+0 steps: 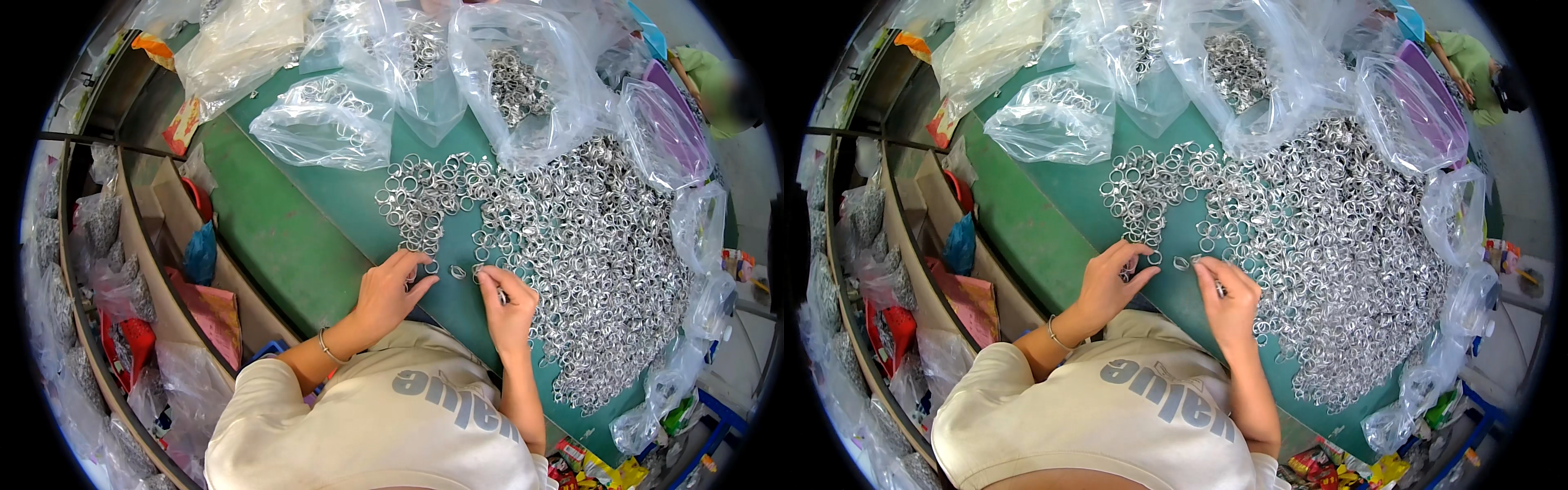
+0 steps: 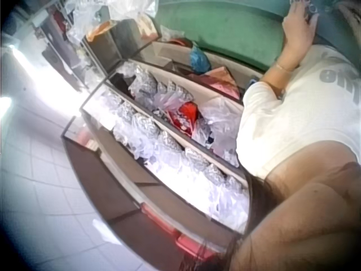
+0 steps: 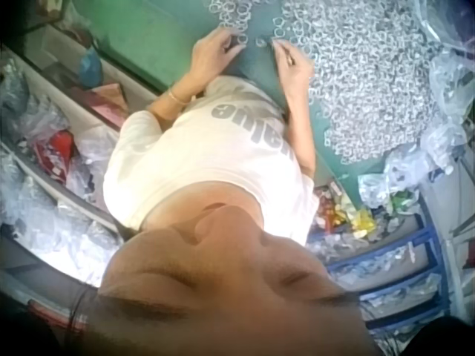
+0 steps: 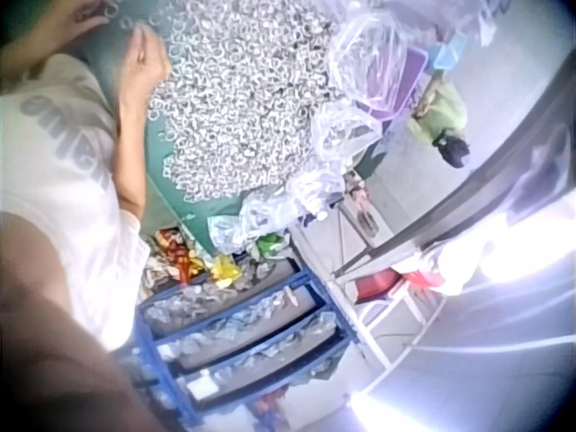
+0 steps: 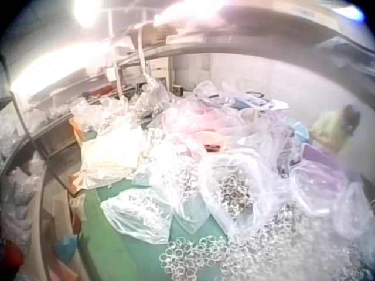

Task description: The person sorts and joins small metal rings on a green workbench by hand, picking up individual rings from a large pile and placing them into a purple tray.

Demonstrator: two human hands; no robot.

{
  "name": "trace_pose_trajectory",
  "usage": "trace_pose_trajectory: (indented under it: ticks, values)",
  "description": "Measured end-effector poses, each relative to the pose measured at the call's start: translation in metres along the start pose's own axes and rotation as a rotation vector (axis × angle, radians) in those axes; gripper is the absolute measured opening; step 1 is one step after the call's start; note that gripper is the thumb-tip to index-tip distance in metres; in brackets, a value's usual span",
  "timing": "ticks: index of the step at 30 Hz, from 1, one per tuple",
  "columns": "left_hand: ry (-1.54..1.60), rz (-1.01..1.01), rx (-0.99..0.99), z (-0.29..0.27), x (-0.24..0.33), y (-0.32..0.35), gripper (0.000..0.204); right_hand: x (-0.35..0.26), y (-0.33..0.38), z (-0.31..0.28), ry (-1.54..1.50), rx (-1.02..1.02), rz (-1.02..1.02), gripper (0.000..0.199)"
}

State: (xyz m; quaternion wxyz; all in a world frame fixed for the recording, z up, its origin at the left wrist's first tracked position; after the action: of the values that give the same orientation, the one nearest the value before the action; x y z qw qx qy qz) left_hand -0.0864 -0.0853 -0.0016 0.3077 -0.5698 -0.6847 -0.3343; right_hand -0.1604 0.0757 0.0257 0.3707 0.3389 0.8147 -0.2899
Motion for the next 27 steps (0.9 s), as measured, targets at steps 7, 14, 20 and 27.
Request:
trace_pose_trajectory:
  ticks: [7,14,20,27]
  values:
    - [0.122,0.018,0.037,-0.001,0.003,0.0,0.028,0.047,0.012,0.012,-1.481,0.019,0.385,0.022]
    - [0.124,0.003,0.036,0.0,0.0,0.001,0.026,0.07,0.018,0.019,-1.077,-0.036,0.643,0.015]
    - [0.131,0.009,0.026,0.005,0.001,0.001,0.023,0.02,-0.025,0.004,0.396,-0.079,0.284,0.014]
    - [0.13,0.024,0.043,0.003,0.0,0.001,0.022,0.019,-0.02,-0.015,0.329,0.017,0.212,0.008]
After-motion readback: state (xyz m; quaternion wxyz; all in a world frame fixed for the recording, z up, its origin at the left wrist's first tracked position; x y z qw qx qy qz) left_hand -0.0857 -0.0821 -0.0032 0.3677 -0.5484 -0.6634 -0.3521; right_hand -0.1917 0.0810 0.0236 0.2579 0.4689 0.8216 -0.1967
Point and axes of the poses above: each hand's wrist, its own y-axis away from the middle knuckle, its own z-axis out of the palm, x = y × z, the point moved 9 cm from there along -y, towards the middle knuckle, and after that the axes turned 14 degrees about -x, right-handed, at the moved point
